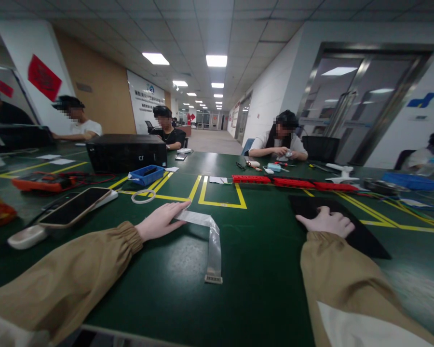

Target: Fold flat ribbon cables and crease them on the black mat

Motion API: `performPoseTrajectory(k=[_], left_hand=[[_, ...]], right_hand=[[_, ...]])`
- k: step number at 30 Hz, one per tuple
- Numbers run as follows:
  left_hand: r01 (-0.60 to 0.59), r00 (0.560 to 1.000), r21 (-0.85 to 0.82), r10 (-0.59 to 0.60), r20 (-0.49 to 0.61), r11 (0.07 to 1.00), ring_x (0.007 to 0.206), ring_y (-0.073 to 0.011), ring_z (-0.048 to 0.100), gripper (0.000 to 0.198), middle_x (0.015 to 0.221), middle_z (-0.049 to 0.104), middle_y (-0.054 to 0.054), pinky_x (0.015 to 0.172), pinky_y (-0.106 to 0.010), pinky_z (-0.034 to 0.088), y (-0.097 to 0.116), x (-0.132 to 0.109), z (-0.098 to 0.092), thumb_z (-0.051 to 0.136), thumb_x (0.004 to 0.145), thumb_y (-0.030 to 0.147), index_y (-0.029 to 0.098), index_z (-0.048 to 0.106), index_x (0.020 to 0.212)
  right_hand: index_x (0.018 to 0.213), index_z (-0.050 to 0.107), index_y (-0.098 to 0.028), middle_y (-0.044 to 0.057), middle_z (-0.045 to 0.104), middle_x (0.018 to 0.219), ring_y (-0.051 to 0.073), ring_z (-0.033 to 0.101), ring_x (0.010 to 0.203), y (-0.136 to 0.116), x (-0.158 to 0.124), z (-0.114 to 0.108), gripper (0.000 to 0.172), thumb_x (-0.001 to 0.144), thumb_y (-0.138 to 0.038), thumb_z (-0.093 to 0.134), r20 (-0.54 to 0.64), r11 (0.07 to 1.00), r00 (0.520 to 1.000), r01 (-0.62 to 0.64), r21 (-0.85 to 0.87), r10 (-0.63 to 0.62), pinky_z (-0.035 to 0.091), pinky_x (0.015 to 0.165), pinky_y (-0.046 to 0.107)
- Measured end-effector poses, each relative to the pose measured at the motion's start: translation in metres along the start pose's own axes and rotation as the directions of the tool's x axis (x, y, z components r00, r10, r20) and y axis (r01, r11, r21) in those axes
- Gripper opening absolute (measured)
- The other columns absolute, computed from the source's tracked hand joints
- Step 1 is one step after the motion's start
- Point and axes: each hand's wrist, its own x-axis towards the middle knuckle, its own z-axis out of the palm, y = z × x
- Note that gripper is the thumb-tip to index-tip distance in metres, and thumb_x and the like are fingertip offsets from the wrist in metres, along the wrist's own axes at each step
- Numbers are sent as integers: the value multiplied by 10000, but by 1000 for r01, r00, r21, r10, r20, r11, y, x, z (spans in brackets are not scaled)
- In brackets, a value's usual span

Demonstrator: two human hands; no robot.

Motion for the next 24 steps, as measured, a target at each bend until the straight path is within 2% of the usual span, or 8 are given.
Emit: performPoseTrajectory(k=[2, 4, 7, 9, 13, 18, 21, 24], left_hand=[[-8, 1000, -15, 8, -20, 1000, 1115, -229, 499, 518, 1250, 515, -109, 942, -357, 380, 1, 0, -1, 481, 872, 342, 187, 325, 1341], [-19, 999, -16, 18, -41, 1000, 1103, -224, 509, 479, 1225, 532, -101, 937, -355, 390, 1, 0, -1, 491, 869, 344, 188, 367, 1304], [-44, 997, 3, 44, -68, 999, 1088, -214, 519, 419, 1189, 553, -86, 934, -357, 402, 2, 1, -2, 500, 867, 345, 187, 415, 1245], [-60, 995, 23, 61, -81, 998, 1084, -210, 521, 399, 1176, 560, -81, 936, -359, 408, 2, 1, -2, 507, 865, 346, 184, 428, 1221], [-71, 992, 40, 75, -102, 997, 1083, -210, 520, 427, 1182, 552, -87, 933, -361, 420, 3, 0, -3, 508, 865, 347, 177, 401, 1242], [-85, 990, 45, 90, -108, 995, 1085, -211, 515, 431, 1190, 542, -95, 936, -361, 419, 4, 0, -4, 504, 869, 340, 167, 386, 1246], [-87, 990, 49, 92, -105, 995, 1090, -210, 511, 425, 1191, 540, -97, 943, -361, 414, 4, 0, -4, 505, 870, 336, 160, 388, 1239], [-93, 990, 50, 97, -100, 994, 1094, -213, 508, 421, 1193, 536, -98, 943, -362, 414, 4, 1, -4, 501, 873, 336, 159, 387, 1237]], right_hand=[[1123, 539, -152, 237, 451, 1103, 394, 369, 1032, -12, -5, -1, 711, 618, -649, 601, -88, 993, 989, 119, -22, -121, 231, 833, 464], [1079, 560, -151, 195, 458, 1100, 368, 367, 1042, -28, -13, -2, 642, 616, -587, 649, -187, 965, 946, 262, -33, -263, 233, 850, 444], [996, 590, -155, 157, 457, 1102, 327, 370, 1040, -55, -32, -8, 549, 603, -527, 680, -324, 866, 816, 499, -26, -479, 247, 872, 419], [952, 598, -159, 150, 450, 1116, 313, 369, 1032, -74, -48, -15, 506, 593, -504, 688, -378, 794, 727, 607, -39, -574, 256, 889, 421], [917, 604, -156, 155, 427, 1173, 318, 353, 1064, -105, -86, -38, 470, 594, -486, 693, -381, 642, 578, 765, -56, -722, 255, 938, 440], [908, 602, -166, 142, 422, 1214, 316, 341, 1119, -128, -129, -61, 430, 595, -442, 707, -335, 469, 452, 883, 33, -827, 230, 991, 442], [855, 591, -176, 134, 435, 1213, 304, 355, 1127, -134, -145, -67, 385, 605, -452, 692, -326, 392, 410, 912, 122, -852, 204, 1014, 449], [812, 565, -185, 126, 465, 1178, 285, 385, 1111, -135, -154, -68, 369, 608, -470, 679, -307, 342, 404, 909, 239, -861, 216, 1008, 448]])
